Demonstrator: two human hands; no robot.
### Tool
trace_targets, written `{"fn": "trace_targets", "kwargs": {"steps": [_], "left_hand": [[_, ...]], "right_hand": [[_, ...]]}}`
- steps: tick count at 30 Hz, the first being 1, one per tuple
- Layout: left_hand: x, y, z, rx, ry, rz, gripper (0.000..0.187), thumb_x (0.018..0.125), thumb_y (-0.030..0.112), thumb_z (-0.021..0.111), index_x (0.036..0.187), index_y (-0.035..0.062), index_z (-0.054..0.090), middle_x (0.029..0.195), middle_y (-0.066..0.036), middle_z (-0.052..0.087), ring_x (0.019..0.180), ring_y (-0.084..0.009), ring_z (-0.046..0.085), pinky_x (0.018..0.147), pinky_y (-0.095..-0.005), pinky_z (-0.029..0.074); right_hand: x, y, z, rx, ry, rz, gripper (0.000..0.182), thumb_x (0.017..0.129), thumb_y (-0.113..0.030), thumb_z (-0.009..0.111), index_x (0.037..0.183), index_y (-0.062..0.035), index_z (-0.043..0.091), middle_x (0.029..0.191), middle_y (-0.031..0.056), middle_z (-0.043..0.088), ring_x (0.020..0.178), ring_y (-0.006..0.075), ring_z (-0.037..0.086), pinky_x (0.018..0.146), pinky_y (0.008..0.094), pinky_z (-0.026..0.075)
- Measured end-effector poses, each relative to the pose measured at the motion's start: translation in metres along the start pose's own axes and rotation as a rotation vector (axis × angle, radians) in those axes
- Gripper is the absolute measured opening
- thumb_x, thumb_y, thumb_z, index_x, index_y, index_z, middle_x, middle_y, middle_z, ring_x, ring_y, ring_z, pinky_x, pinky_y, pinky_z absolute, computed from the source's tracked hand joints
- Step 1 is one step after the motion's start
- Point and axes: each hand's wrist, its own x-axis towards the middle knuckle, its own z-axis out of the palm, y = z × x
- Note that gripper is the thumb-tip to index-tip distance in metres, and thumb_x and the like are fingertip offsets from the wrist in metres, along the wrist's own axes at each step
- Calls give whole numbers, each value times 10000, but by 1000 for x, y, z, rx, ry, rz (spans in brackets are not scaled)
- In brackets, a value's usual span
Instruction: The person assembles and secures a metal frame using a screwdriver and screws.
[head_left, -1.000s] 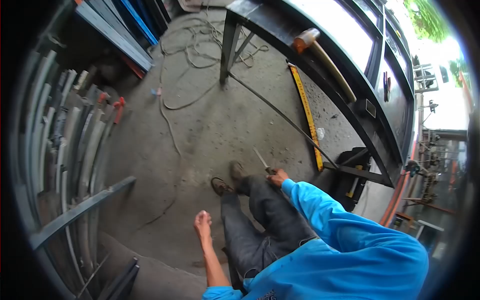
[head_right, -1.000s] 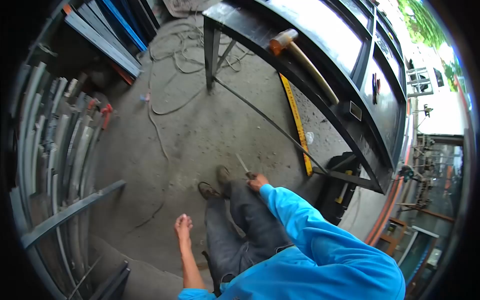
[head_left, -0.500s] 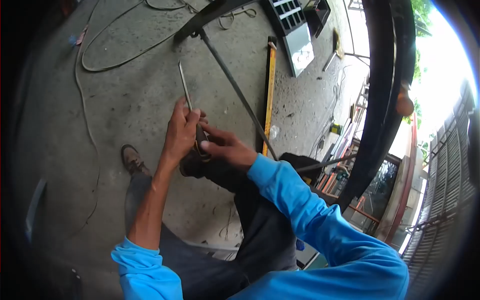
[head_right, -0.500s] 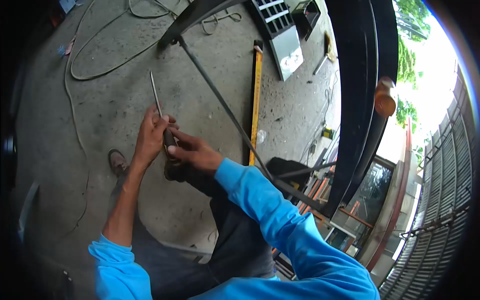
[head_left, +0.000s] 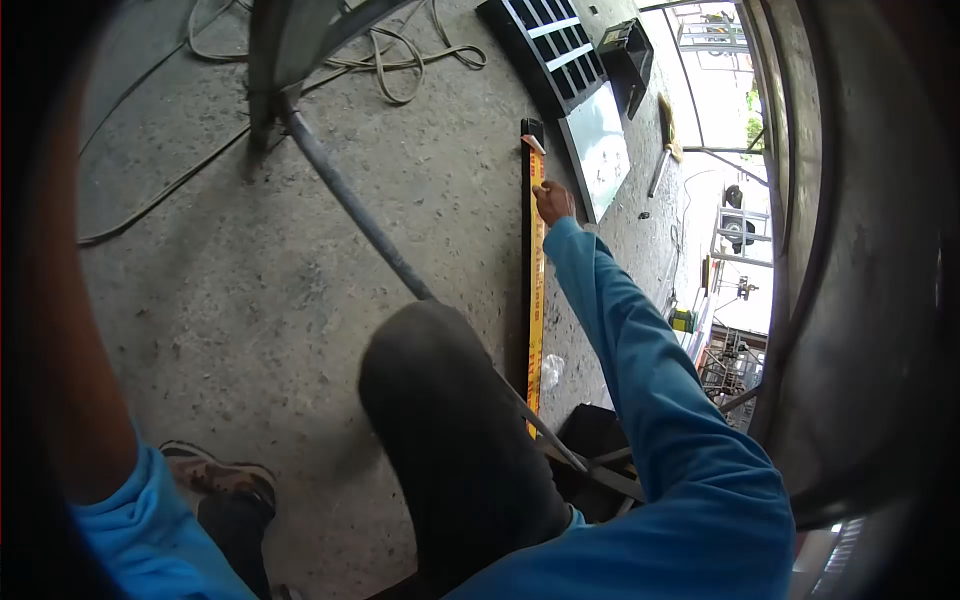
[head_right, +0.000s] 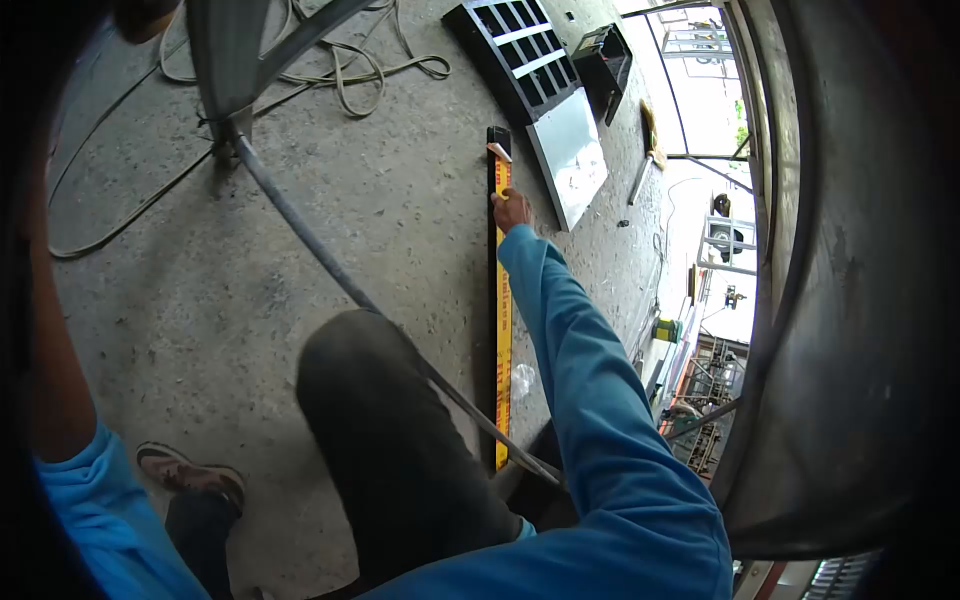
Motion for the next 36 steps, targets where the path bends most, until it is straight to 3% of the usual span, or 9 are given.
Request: {"fn": "trace_targets", "kwargs": {"steps": [11,13,15,16,17,19,21,26,36], "left_hand": [[-157,88,20,239,-264,-278,406,935,185,449,1319,54,433,987,-104,592,733,-183,589,664,-287,513],[-179,110,20,275,-326,-361,411,929,187,455,1317,55,435,990,-106,592,737,-186,589,667,-289,512],[-200,131,20,308,-375,-441,415,923,189,461,1316,55,436,992,-107,592,742,-189,589,671,-291,511],[-209,141,17,317,-395,-473,418,921,190,464,1315,55,437,993,-108,592,744,-190,589,672,-292,511],[-217,147,15,324,-416,-503,420,918,191,467,1314,55,438,994,-109,593,746,-192,589,674,-293,511],[-230,162,11,344,-443,-573,425,912,193,473,1313,55,440,996,-110,593,751,-195,589,677,-295,510],[-235,169,12,353,-472,-620,430,906,195,479,1311,55,441,999,-112,593,755,-197,588,681,-297,509],[-241,181,14,375,-497,-672,443,891,199,493,1307,56,445,1004,-115,593,767,-205,588,690,-302,508],[-257,182,17,302,-496,-701,468,862,208,522,1300,56,454,1016,-123,594,789,-219,588,707,-312,504]], "right_hand": [[240,23,38,-52,314,-311,522,819,-328,634,1160,27,460,1078,297,568,1050,454,535,899,479,443],[277,25,35,-90,103,-280,572,834,-356,617,1210,38,441,1180,308,523,1107,446,508,932,459,431],[312,45,57,-93,180,-406,635,868,-418,555,1282,39,406,1257,289,492,1189,434,456,1000,438,385],[324,54,61,-56,116,-327,663,888,-470,486,1294,45,394,1278,293,473,1226,426,420,1028,426,357],[333,64,63,-41,91,-293,612,915,-495,397,1296,-16,421,1287,240,493,1245,390,418,1026,499,342],[309,64,44,-284,106,-330,509,940,-464,346,1288,-107,447,1282,172,522,1245,354,433,1005,586,319],[316,79,51,-220,150,-377,425,958,-424,318,1265,-167,463,1263,118,547,1246,325,441,992,633,295],[299,115,60,-227,274,-409,380,944,-402,400,1184,-141,534,1104,106,612,1096,298,530,913,497,406],[118,189,62,-49,314,-472,323,858,-292,595,1044,-28,602,943,143,627,921,333,554,844,433,412]]}}
